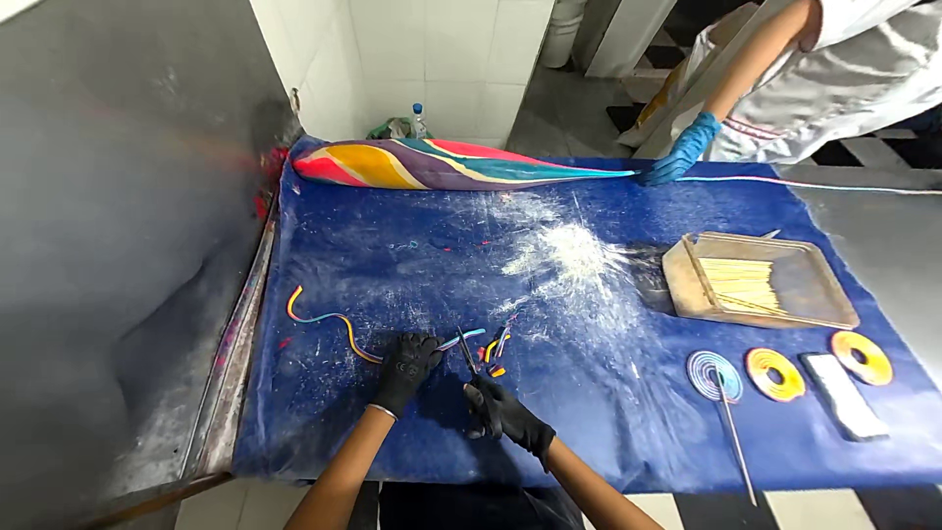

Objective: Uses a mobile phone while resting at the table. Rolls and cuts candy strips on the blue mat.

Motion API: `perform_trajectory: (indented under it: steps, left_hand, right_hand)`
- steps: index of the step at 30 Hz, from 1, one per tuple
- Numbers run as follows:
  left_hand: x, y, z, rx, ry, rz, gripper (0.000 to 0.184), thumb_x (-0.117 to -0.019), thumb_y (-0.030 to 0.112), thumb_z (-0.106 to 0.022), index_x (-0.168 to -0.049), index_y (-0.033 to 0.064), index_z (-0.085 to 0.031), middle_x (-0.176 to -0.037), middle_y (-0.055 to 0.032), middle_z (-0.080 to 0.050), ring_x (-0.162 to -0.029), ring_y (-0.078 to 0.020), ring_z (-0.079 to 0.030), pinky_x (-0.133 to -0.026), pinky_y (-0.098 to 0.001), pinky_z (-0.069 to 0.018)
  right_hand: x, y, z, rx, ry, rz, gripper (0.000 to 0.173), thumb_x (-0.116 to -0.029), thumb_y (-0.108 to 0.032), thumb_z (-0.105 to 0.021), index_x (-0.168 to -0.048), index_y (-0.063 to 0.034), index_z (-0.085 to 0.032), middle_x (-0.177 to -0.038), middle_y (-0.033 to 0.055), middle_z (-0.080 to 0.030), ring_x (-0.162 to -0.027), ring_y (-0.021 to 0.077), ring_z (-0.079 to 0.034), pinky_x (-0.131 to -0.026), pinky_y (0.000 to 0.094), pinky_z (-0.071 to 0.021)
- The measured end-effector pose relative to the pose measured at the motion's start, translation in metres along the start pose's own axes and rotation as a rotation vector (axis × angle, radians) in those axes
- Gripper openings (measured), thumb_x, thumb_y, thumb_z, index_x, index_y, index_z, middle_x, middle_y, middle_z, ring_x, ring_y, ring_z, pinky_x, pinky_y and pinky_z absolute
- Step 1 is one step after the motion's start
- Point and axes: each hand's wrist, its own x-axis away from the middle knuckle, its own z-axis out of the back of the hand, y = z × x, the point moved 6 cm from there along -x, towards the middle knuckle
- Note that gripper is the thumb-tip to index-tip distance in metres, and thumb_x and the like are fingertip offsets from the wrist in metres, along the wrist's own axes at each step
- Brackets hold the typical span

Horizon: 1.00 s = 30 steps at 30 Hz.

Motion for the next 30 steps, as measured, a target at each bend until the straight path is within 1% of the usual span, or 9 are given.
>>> perform_trajectory:
  steps: [2,4,7,11,14,21,24,26,30]
  left_hand:
    - [-0.002,-0.002,0.000,0.028,0.003,-0.003,0.031,-0.1025,0.036,-0.058,-0.122,0.0180,-0.074,-0.115,-0.0123,-0.072,-0.111,-0.0332,-0.067,-0.100,-0.0517,-0.0502]
    - [0.001,-0.011,-0.003,0.078,0.008,0.029,0.039,-0.1004,0.040,-0.061,-0.131,0.0171,-0.069,-0.124,-0.0124,-0.070,-0.118,-0.0335,-0.065,-0.106,-0.0519,-0.0470]
    - [0.012,-0.036,-0.006,0.079,0.016,0.113,0.060,-0.0949,0.044,-0.069,-0.147,0.0168,-0.056,-0.139,-0.0115,-0.063,-0.130,-0.0341,-0.057,-0.113,-0.0543,-0.0402]
    - [0.020,-0.046,-0.010,0.023,0.017,0.146,0.034,-0.0989,0.039,-0.065,-0.124,0.0171,-0.073,-0.121,-0.0116,-0.070,-0.117,-0.0335,-0.063,-0.110,-0.0545,-0.0421]
    - [0.015,-0.036,-0.008,0.024,0.024,0.072,0.028,-0.1003,0.033,-0.063,-0.116,0.0124,-0.074,-0.112,-0.0135,-0.072,-0.110,-0.0342,-0.066,-0.102,-0.0553,-0.0461]
    - [0.019,-0.023,0.003,0.073,0.088,-0.016,0.027,-0.0996,0.031,-0.064,-0.116,0.0131,-0.076,-0.113,-0.0133,-0.073,-0.108,-0.0352,-0.067,-0.100,-0.0548,-0.0497]
    - [0.018,-0.027,0.008,0.102,0.096,-0.002,0.030,-0.0993,0.034,-0.063,-0.122,0.0166,-0.075,-0.115,-0.0111,-0.073,-0.109,-0.0327,-0.068,-0.100,-0.0530,-0.0504]
    - [0.023,-0.037,0.009,0.141,0.075,0.001,0.040,-0.0982,0.038,-0.065,-0.133,0.0179,-0.068,-0.127,-0.0094,-0.070,-0.120,-0.0315,-0.064,-0.107,-0.0524,-0.0466]
    - [0.033,-0.075,0.010,0.080,0.050,0.063,0.055,-0.0945,0.039,-0.071,-0.144,0.0162,-0.059,-0.144,-0.0095,-0.060,-0.136,-0.0333,-0.052,-0.115,-0.0553,-0.0376]
  right_hand:
    - [-0.001,0.001,-0.001,-0.003,0.071,0.006,0.040,-0.1011,-0.047,-0.058,-0.111,-0.0077,-0.057,-0.079,0.0009,-0.060,-0.063,0.0115,-0.061,-0.061,0.0290,-0.0568]
    - [0.000,0.004,-0.002,-0.006,0.088,0.024,0.040,-0.1000,-0.047,-0.058,-0.108,-0.0082,-0.057,-0.077,-0.0004,-0.060,-0.063,0.0104,-0.061,-0.060,0.0277,-0.0561]
    - [0.012,0.006,-0.005,0.051,-0.020,0.033,0.044,-0.0974,-0.046,-0.061,-0.119,-0.0080,-0.052,-0.082,-0.0003,-0.060,-0.065,0.0117,-0.063,-0.064,0.0311,-0.0585]
    - [0.035,0.007,-0.028,0.050,-0.247,-0.023,0.069,-0.0848,-0.051,-0.075,-0.129,-0.0073,-0.043,-0.091,-0.0005,-0.063,-0.073,0.0123,-0.068,-0.071,0.0314,-0.0615]
    - [0.034,0.011,-0.043,0.076,-0.378,-0.023,0.089,-0.0840,-0.071,-0.065,-0.139,-0.0067,-0.036,-0.099,-0.0014,-0.060,-0.079,0.0087,-0.064,-0.073,0.0275,-0.0572]
    - [0.004,0.003,-0.041,-0.014,-0.205,-0.013,0.048,-0.1011,-0.048,-0.054,-0.127,-0.0077,-0.048,-0.091,0.0008,-0.061,-0.073,0.0129,-0.065,-0.072,0.0338,-0.0613]
    - [-0.002,0.009,-0.038,-0.033,-0.121,0.003,0.043,-0.0994,-0.049,-0.058,-0.118,-0.0106,-0.051,-0.084,-0.0010,-0.058,-0.067,0.0118,-0.063,-0.065,0.0322,-0.0602]
    - [-0.002,0.014,-0.034,-0.028,-0.059,0.021,0.041,-0.0985,-0.048,-0.060,-0.112,-0.0107,-0.053,-0.079,-0.0016,-0.056,-0.062,0.0110,-0.060,-0.059,0.0305,-0.0584]
    - [0.011,0.017,-0.032,0.078,-0.058,0.080,0.045,-0.0955,-0.049,-0.062,-0.113,-0.0093,-0.053,-0.078,-0.0015,-0.059,-0.061,0.0114,-0.062,-0.059,0.0313,-0.0582]
